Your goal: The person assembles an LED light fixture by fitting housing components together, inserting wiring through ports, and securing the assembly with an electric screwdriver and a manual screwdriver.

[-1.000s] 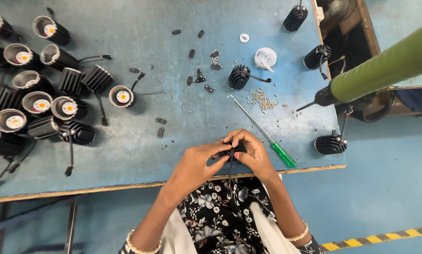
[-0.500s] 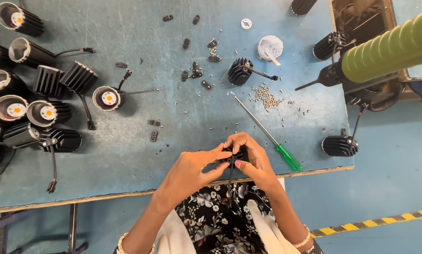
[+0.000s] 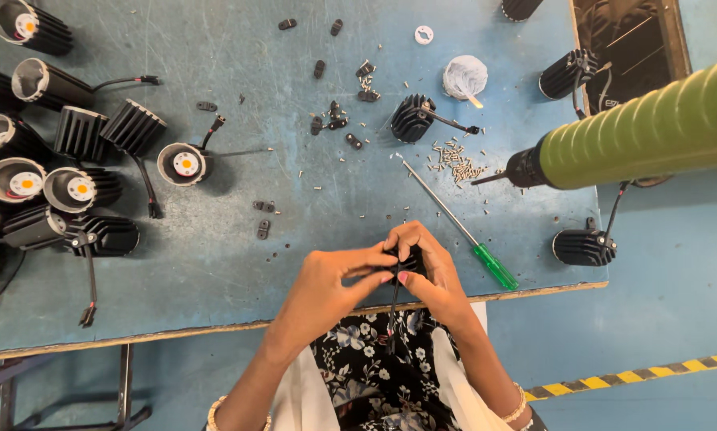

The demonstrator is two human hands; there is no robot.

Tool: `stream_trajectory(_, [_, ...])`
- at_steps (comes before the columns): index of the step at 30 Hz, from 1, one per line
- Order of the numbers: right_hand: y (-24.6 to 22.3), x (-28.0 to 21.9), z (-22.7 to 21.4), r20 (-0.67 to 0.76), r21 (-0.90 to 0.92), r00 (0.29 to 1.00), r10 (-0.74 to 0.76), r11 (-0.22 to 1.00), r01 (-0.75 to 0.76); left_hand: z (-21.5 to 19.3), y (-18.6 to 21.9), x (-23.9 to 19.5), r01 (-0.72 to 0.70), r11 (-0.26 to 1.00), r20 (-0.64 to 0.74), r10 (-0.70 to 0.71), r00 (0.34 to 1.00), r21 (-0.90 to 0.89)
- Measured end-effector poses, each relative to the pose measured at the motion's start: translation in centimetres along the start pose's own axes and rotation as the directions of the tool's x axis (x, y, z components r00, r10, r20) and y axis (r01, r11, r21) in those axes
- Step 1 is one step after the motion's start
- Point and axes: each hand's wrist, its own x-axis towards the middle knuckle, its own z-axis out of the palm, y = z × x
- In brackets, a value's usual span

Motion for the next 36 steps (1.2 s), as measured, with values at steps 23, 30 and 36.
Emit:
stream_trajectory(23, [0.3, -0.1, 0.9, -0.062, -0.096, 0.995, -0.076, 0.993, 0.07, 4.9, -4.3, 0.6, -0.111, 0.701, -0.188, -0.034, 0.982, -0.704])
stream_trajectory(30, [-0.2, -0.2, -0.2, 0.028, -0.001, 0.988, -0.154, 0.988, 0.154, 5.1, -4.5, 1.0, -0.132, 0.699, -0.213, -0.03, 0.977, -0.703])
stream_trajectory(36, [0.2, -2.8, -1.5, -0.385, -0.178, 0.869, -0.31, 0.949, 0.259, 5.1, -4.8, 1.0, -0.172, 0.673, -0.221, 0.013, 0.975, -0.719])
